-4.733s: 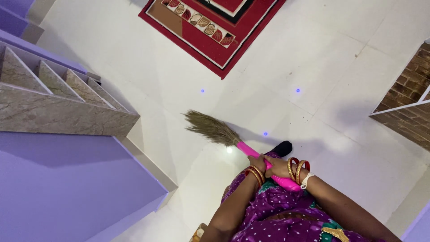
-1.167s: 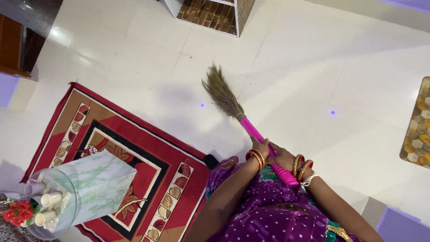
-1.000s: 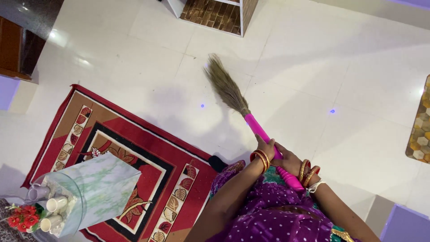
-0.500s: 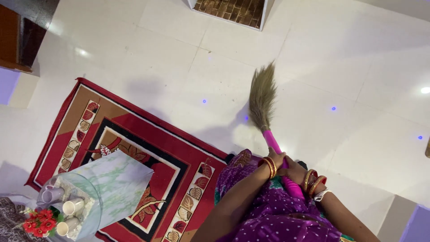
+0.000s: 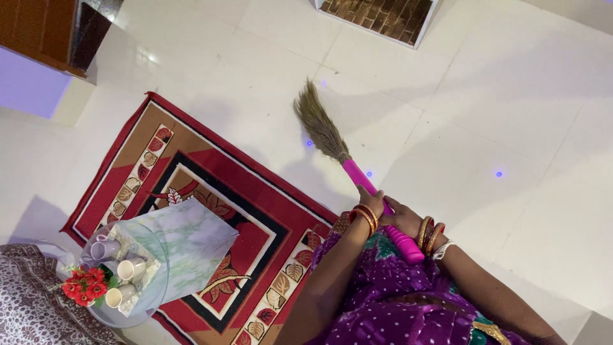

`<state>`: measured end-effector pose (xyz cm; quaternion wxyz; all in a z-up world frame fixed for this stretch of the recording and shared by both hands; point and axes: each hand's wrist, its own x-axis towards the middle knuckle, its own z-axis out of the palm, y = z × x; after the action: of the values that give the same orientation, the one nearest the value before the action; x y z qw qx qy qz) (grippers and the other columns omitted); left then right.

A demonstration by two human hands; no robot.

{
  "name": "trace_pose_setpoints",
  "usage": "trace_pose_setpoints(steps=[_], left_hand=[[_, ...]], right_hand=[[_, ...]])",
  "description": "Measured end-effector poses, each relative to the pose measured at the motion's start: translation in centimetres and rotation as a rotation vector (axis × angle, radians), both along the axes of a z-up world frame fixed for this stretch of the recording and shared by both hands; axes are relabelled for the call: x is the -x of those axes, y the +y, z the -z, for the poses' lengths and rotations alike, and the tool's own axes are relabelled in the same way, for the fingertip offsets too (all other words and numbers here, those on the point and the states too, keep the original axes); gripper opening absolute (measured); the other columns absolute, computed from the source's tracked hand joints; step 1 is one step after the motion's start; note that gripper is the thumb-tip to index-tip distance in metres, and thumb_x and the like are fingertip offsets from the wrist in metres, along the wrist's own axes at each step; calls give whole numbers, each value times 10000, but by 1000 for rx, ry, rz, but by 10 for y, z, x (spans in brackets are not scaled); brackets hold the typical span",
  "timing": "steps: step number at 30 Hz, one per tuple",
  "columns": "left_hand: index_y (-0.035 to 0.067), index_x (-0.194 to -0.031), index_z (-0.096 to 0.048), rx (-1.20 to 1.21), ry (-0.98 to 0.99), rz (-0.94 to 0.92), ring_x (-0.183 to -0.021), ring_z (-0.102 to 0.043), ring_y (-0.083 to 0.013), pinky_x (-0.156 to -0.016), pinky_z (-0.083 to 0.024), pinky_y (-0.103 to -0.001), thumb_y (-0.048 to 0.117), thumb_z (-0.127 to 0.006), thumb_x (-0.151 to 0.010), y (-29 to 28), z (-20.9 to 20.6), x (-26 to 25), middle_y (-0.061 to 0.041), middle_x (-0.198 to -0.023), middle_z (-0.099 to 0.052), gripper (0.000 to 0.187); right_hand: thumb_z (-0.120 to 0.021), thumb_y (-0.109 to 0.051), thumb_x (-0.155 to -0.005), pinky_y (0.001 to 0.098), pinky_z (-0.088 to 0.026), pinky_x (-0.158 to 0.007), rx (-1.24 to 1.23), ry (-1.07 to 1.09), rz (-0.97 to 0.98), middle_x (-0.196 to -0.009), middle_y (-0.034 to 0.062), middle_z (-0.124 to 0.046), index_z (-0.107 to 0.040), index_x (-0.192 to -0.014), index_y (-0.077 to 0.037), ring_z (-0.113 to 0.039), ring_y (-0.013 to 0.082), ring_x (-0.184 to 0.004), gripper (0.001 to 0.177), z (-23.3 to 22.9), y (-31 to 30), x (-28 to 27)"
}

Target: The person sweeps the floor with a broom, moving across a room and a hallway.

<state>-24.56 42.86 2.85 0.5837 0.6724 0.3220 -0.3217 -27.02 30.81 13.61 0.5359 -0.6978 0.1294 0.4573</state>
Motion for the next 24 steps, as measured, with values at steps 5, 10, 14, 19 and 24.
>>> trace_pose_setpoints(steps=[5,10,14,19,24], left_hand=[[68,-1608,139,53,-79,-3,-1291,-570,-397,-1036,-524,-409,214,-608,-965,-20,-24,-12,-313,-1511,-417,996],[37,-1605,103,113,-174,89,-1304,-549,-395,-1031,-538,-421,204,-642,-947,-66,1,-38,-308,-1530,-367,1008],[-10,-1611,27,119,-202,163,-1274,-573,-400,-1018,-535,-422,224,-667,-941,-104,58,-70,-332,-1480,-441,992],[-62,-1575,-29,120,-182,63,-1245,-592,-380,-1025,-541,-407,194,-714,-940,-116,82,-112,-332,-1446,-465,969],[-30,-1583,-36,154,-7,-97,-1172,-635,-384,-930,-612,-416,175,-636,-946,-85,84,-150,-322,-1405,-491,899]], right_hand=[[-701,-148,-775,321,-579,-722,-9,-169,41,-1124,156,-733,-208,-1608,-96,-709,197,-837,969,-6,-18,-4],[-708,-119,-756,302,-573,-811,-30,-276,151,-1179,139,-717,-189,-1597,-91,-715,174,-947,989,-8,-48,-16],[-682,-117,-761,364,-584,-737,185,-130,105,-1083,187,-741,-279,-1591,-101,-722,247,-823,923,7,-75,-53],[-704,-142,-760,394,-596,-708,97,-12,16,-1085,184,-740,-240,-1567,-77,-721,261,-804,933,38,-94,-114],[-690,-204,-777,362,-608,-750,173,33,-157,-1144,158,-741,-236,-1589,-112,-734,231,-845,935,49,-72,-172]])
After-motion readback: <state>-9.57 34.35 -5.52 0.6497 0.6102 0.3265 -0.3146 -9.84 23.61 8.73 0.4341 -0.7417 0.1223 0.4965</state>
